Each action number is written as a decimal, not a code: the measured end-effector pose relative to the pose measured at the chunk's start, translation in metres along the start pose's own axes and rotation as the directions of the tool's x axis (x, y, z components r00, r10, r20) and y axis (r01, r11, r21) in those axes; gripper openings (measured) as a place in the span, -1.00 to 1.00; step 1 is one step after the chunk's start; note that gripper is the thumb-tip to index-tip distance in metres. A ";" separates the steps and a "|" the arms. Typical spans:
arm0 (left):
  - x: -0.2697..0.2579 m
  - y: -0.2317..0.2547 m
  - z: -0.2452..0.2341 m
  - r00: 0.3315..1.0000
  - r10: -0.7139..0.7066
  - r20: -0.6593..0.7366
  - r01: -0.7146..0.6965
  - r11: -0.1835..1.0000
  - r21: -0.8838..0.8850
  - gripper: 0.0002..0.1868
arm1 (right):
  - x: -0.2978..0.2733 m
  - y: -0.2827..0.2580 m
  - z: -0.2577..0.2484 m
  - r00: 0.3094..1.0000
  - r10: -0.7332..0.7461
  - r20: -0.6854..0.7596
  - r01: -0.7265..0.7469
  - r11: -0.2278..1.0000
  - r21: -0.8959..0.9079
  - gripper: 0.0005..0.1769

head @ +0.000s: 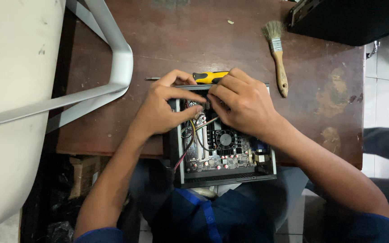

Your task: The person sits cross-legged and works on the internal components of a disassembled laptop resting on their lap. They use a screwdriver to manipulate parts and wires inside the chassis, occasionally using their hands to adjust the internal layout.

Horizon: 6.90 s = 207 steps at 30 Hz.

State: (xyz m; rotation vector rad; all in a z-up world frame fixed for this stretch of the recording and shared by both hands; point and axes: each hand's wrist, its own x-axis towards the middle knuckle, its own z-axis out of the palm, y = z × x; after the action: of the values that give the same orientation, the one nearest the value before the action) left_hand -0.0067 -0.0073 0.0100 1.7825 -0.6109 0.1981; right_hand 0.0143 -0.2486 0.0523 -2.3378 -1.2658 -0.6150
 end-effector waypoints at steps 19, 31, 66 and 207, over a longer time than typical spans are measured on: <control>-0.007 -0.013 -0.002 0.990 0.138 -0.036 -0.135 0.987 0.085 -0.77 | 0.007 -0.002 0.013 0.979 -0.204 0.006 0.201 0.962 -0.183 -0.84; -0.013 -0.020 -0.008 0.988 0.157 -0.001 -0.156 0.983 0.100 -0.63 | 0.008 0.001 0.024 0.970 -0.209 0.127 0.232 0.950 -0.211 -0.81; -0.011 -0.013 -0.005 0.984 0.170 -0.056 -0.164 0.982 0.098 -0.60 | 0.009 0.001 0.032 0.975 -0.205 0.087 0.221 0.941 -0.257 -0.79; -0.052 0.138 0.077 0.956 -0.264 0.128 -0.005 0.422 0.907 -0.80 | -0.063 0.099 0.019 0.855 0.516 0.039 -0.416 0.640 0.646 -0.66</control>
State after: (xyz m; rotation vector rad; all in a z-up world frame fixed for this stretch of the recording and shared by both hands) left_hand -0.1334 -0.0891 0.0810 2.9727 -0.5702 0.2065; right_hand 0.0714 -0.3305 -0.0120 -1.8597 -0.5947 -0.1323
